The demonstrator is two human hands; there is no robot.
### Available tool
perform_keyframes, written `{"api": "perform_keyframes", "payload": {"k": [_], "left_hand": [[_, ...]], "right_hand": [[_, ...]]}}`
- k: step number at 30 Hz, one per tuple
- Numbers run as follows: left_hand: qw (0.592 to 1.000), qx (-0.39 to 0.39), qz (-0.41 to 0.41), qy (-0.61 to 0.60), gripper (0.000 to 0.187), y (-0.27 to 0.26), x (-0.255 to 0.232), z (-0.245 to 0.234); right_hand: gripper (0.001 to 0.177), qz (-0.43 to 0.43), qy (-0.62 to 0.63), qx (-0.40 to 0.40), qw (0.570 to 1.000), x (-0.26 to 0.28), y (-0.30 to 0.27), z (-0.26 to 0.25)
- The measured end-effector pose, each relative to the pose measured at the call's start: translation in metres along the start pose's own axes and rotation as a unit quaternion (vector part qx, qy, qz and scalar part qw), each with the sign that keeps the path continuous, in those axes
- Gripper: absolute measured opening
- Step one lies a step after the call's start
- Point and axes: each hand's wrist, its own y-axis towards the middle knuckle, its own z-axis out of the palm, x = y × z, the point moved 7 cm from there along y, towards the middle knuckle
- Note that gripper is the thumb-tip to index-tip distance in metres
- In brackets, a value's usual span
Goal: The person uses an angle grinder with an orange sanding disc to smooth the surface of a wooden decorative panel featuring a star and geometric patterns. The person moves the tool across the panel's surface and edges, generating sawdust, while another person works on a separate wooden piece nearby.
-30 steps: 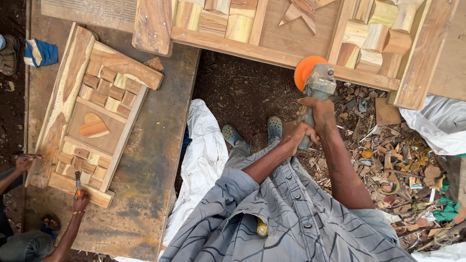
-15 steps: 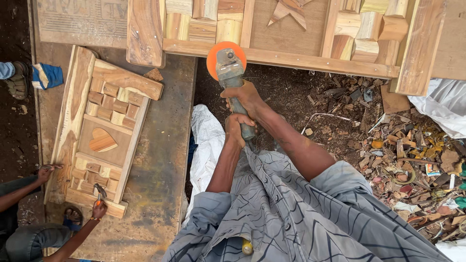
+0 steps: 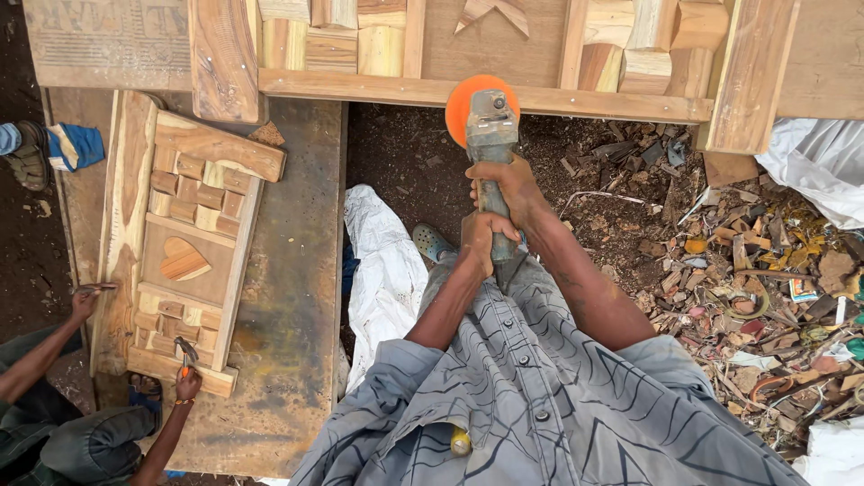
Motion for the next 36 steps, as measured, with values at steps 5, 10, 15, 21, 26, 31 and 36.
{"api": "perform_keyframes", "payload": {"k": [5,10,15,21,26,31,36], "left_hand": [[0.996,0.048,-0.039,0.066,0.01,0.002,0.048,0.076],[0.981,0.05,-0.061,0.176,0.006,0.009,0.068,0.125],[0.994,0.049,-0.037,0.092,0.009,0.012,0.048,0.094],[0.999,0.016,-0.031,-0.03,0.014,-0.011,0.019,0.018],[0.999,0.016,-0.029,0.009,0.015,-0.009,0.034,0.043],[0.994,0.023,-0.081,0.071,0.014,0.006,0.065,0.09],[0.986,0.054,-0.097,0.126,0.008,0.02,0.076,0.122]], "right_hand": [[0.029,-0.016,0.025,-0.078,0.997,0.011,-0.037,-0.094],[0.031,-0.012,0.051,-0.14,0.989,0.026,-0.053,-0.151],[0.033,-0.02,0.04,-0.071,0.996,0.025,-0.028,-0.113],[0.036,0.005,0.013,-0.003,1.0,-0.003,-0.002,-0.031],[0.037,-0.004,0.024,-0.023,0.999,0.002,-0.014,-0.063],[0.032,-0.014,0.086,-0.07,0.994,0.013,-0.03,-0.127],[0.03,-0.029,0.108,-0.118,0.987,0.021,-0.037,-0.17]]}}
